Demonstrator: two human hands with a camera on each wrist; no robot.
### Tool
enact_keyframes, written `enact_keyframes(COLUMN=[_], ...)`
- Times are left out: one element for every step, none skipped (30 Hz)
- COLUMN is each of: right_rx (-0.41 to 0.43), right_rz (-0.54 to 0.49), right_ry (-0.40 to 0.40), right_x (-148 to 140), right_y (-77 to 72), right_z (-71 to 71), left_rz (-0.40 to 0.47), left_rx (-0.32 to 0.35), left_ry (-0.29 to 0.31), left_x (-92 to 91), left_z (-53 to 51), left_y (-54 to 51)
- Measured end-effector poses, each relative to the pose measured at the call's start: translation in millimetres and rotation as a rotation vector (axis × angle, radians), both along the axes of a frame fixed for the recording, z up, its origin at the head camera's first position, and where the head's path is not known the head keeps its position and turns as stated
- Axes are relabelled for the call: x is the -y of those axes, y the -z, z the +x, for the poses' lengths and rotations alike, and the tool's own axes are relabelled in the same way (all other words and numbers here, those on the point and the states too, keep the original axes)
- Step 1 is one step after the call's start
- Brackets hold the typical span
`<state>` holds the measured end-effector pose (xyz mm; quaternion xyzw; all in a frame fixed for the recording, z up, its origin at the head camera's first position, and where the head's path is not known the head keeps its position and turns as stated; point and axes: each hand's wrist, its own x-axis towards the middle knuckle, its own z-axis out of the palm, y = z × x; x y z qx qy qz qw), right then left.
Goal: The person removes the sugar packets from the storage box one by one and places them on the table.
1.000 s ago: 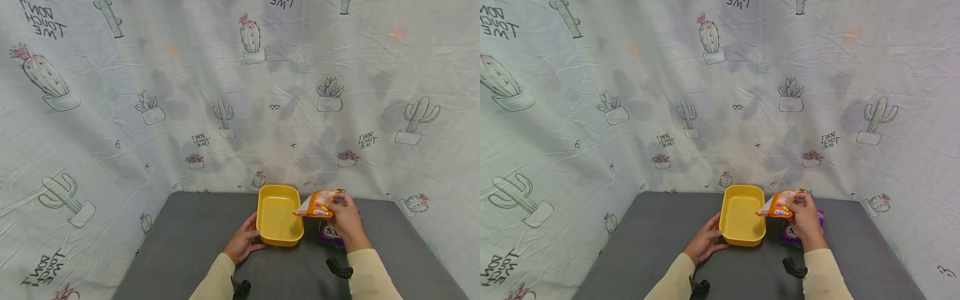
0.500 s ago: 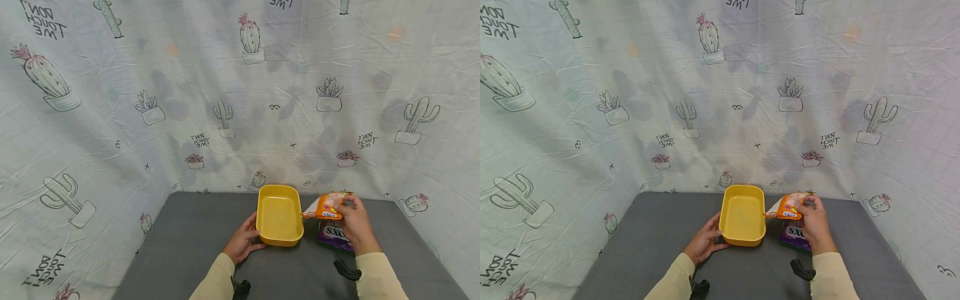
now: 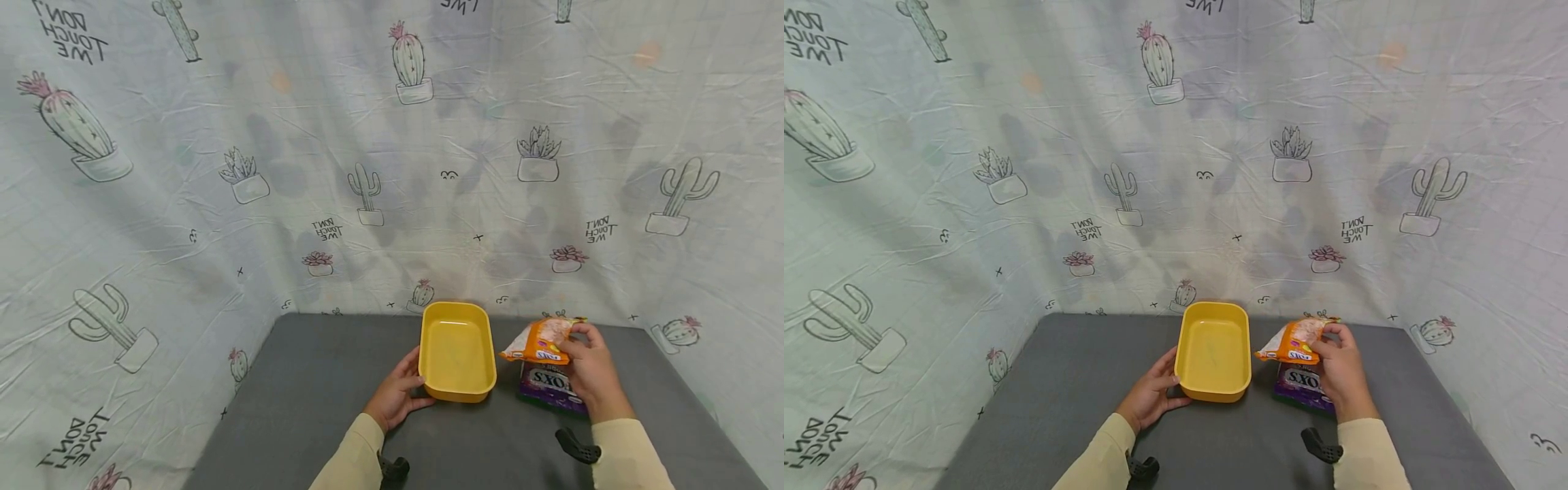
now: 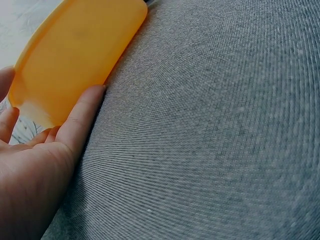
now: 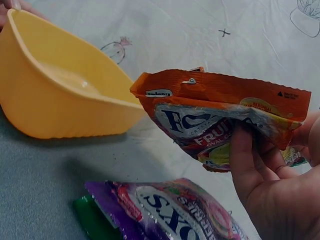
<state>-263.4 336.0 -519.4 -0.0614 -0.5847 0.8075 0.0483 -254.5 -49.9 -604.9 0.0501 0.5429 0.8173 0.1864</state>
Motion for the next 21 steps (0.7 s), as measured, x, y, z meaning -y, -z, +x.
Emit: enact_keyframes(right_rx=[-0.003,-0.004,-0.004,-0.001,0.003,0.005,0.007,0.008,0.008,0.009,0.008,0.005,0.002,-0.001,-0.005,-0.007,-0.011,-0.013,-0.013,-0.009,-0.005], right_rz=[-0.002,0.005,0.012,0.021,0.029,0.036,0.041,0.042,0.034,0.03,0.023,0.014,0.005,-0.002,-0.007,-0.007,-0.01,-0.006,-0.004,-0.001,0.0], right_ry=[0.001,0.001,0.0,0.0,-0.002,-0.005,-0.008,-0.012,-0.015,-0.017,-0.019,-0.02,-0.02,-0.019,-0.019,-0.018,-0.018,-0.019,-0.02,-0.021,-0.021], right_x=[-0.5,-1.1,-1.7,-2.3,-3.1,-4.1,-5.1,-6.0,-6.9,-7.9,-9.0,-10.2,-11.5,-12.8,-14.1,-15.5,-16.7,-17.9,-19.1,-20.2,-21.2], right_y=[0.6,1.4,2.4,3.7,5.2,7.0,9.1,11.2,13.1,15.0,16.7,18.3,19.9,21.4,22.8,24.1,25.2,26.2,27.3,28.0,28.8], right_z=[0.7,1.5,2.3,2.9,3.8,4.5,5.8,7.0,8.1,9.3,10.5,11.5,12.7,13.8,15.0,16.1,17.1,18.2,19.3,20.5,21.6], left_rz=[0.001,0.002,0.003,0.002,0.002,0.001,-0.001,0.0,-0.001,0.0,0.0,0.0,0.001,0.001,-0.001,-0.003,-0.004,-0.005,-0.006,-0.006,-0.006], left_rx=[0.002,0.004,0.004,0.004,0.006,0.009,0.011,0.014,0.017,0.023,0.027,0.027,0.025,0.025,0.023,0.021,0.017,0.015,0.014,0.014,0.015], left_ry=[-0.003,-0.005,-0.005,-0.006,-0.006,-0.006,-0.004,-0.003,-0.002,-0.003,-0.003,-0.003,-0.002,-0.003,-0.003,-0.003,-0.002,-0.001,-0.001,0.0,0.0], left_x=[-0.1,-0.1,0.1,0.3,0.4,0.9,1.6,2.3,2.9,3.2,3.5,3.9,4.0,3.8,3.8,3.7,3.8,3.8,3.8,3.9,4.0], left_z=[-0.1,-0.3,-0.4,-0.4,-0.3,-0.1,0.5,1.3,2.0,2.5,2.8,3.0,3.1,3.0,2.8,2.6,2.4,2.3,2.2,2.1,2.0], left_y=[-0.2,-0.3,-0.1,0.1,0.2,0.7,1.1,1.4,1.8,1.9,2.1,2.3,2.2,1.8,1.6,1.2,0.8,0.6,0.3,0.0,-0.1])
